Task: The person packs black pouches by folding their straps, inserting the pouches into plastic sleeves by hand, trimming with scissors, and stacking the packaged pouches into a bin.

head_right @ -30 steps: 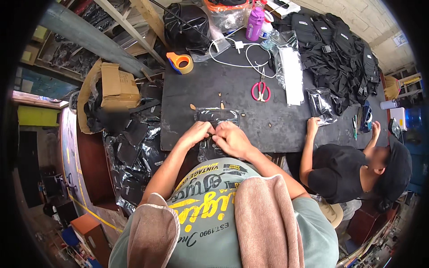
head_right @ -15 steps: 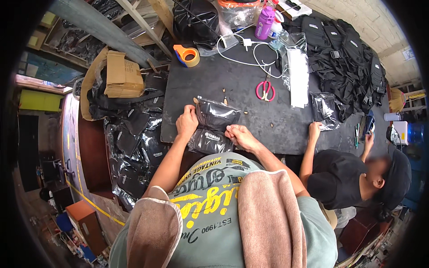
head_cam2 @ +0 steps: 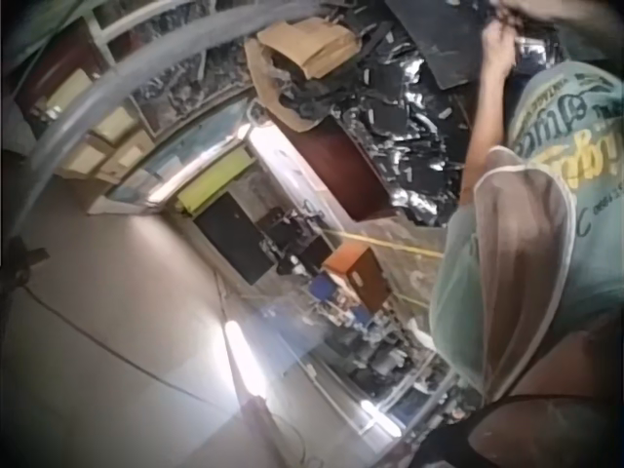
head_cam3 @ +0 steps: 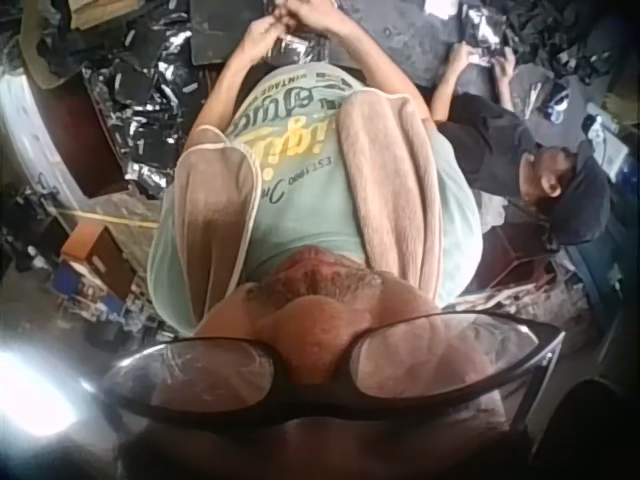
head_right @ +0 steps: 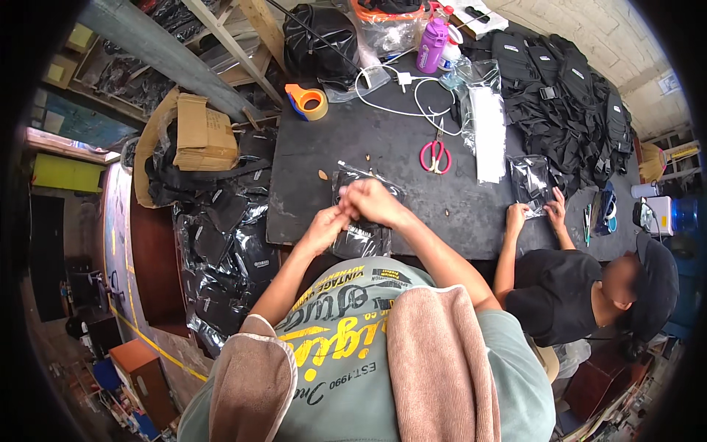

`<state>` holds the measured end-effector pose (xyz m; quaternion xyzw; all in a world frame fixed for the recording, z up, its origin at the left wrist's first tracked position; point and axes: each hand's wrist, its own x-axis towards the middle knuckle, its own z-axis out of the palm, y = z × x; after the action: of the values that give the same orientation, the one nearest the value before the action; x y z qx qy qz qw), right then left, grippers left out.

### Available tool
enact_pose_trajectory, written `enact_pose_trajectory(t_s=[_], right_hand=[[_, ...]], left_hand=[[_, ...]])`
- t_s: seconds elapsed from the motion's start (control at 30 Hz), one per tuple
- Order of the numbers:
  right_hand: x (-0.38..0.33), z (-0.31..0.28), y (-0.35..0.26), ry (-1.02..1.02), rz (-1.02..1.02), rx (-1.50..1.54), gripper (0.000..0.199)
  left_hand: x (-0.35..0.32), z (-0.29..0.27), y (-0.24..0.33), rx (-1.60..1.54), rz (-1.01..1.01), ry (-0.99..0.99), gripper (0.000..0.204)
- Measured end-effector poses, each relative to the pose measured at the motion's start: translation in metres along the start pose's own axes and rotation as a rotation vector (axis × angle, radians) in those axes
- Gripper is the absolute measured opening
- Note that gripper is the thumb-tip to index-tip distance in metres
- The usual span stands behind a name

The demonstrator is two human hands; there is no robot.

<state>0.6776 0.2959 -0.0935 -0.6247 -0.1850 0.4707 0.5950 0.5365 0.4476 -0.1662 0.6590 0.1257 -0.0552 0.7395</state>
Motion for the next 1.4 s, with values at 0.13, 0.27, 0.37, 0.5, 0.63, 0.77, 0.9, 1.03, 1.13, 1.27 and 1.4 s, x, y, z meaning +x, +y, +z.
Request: enact_pose_trajectory(t_s=[0.13, 0.27, 0.37, 0.5, 0.63, 0.77, 0.9, 1.03, 1.13, 1.27, 1.4], right_hand=[[0.01, -0.001, 0.022, 0.169, 0.038, 0.375, 0.023], [-0.015, 0.0, 0.037, 0.157, -0.454, -0.218, 0.035], [-0.03, 0.013, 0.028, 0.121, -0.562, -0.624, 0.027], [-0.033, 0.019, 0.03, 0.213, -0.534, -0.894, 0.022], [-0.034, 0.02, 0.03, 0.298, -0.819, -1.147, 0.018], [-0.035, 0.017, 0.03, 0.223, -0.815, -1.273, 0.019], [-0.037, 0.02, 0.032, 0.364, -0.541, -1.033, 0.013], [-0.035, 0.022, 0.025, 0.493, -0.747, -1.078, 0.014], [-0.04, 0.02, 0.039, 0.55, -0.724, -0.968, 0.016], [-0.051, 0.02, 0.046, 0.548, -0.71, -0.946, 0.014], [-0.053, 0.019, 0.047, 0.524, -0.685, -1.089, 0.012]], left_hand=[[-0.008, 0.019, 0.012, -0.233, -0.052, 0.196, 0.011], [-0.015, 0.015, 0.006, -0.294, -0.088, 0.201, 0.014], [-0.015, 0.005, -0.002, -0.187, -0.026, 0.226, 0.012], [-0.01, -0.008, 0.009, -0.086, -0.071, 0.187, 0.011], [0.001, -0.021, 0.031, 0.024, -0.178, 0.119, 0.016], [0.011, -0.028, 0.041, 0.163, -0.264, -0.052, 0.017], [0.007, -0.023, 0.051, 0.499, 0.338, 0.001, 0.018], [0.003, -0.009, 0.033, 0.611, 0.502, 0.067, 0.015], [0.005, -0.006, 0.022, -0.276, -0.322, -0.035, 0.023], [0.004, -0.003, 0.007, -0.352, -0.318, -0.044, 0.017], [0.005, 0.005, 0.018, -0.246, -0.333, -0.014, 0.016]])
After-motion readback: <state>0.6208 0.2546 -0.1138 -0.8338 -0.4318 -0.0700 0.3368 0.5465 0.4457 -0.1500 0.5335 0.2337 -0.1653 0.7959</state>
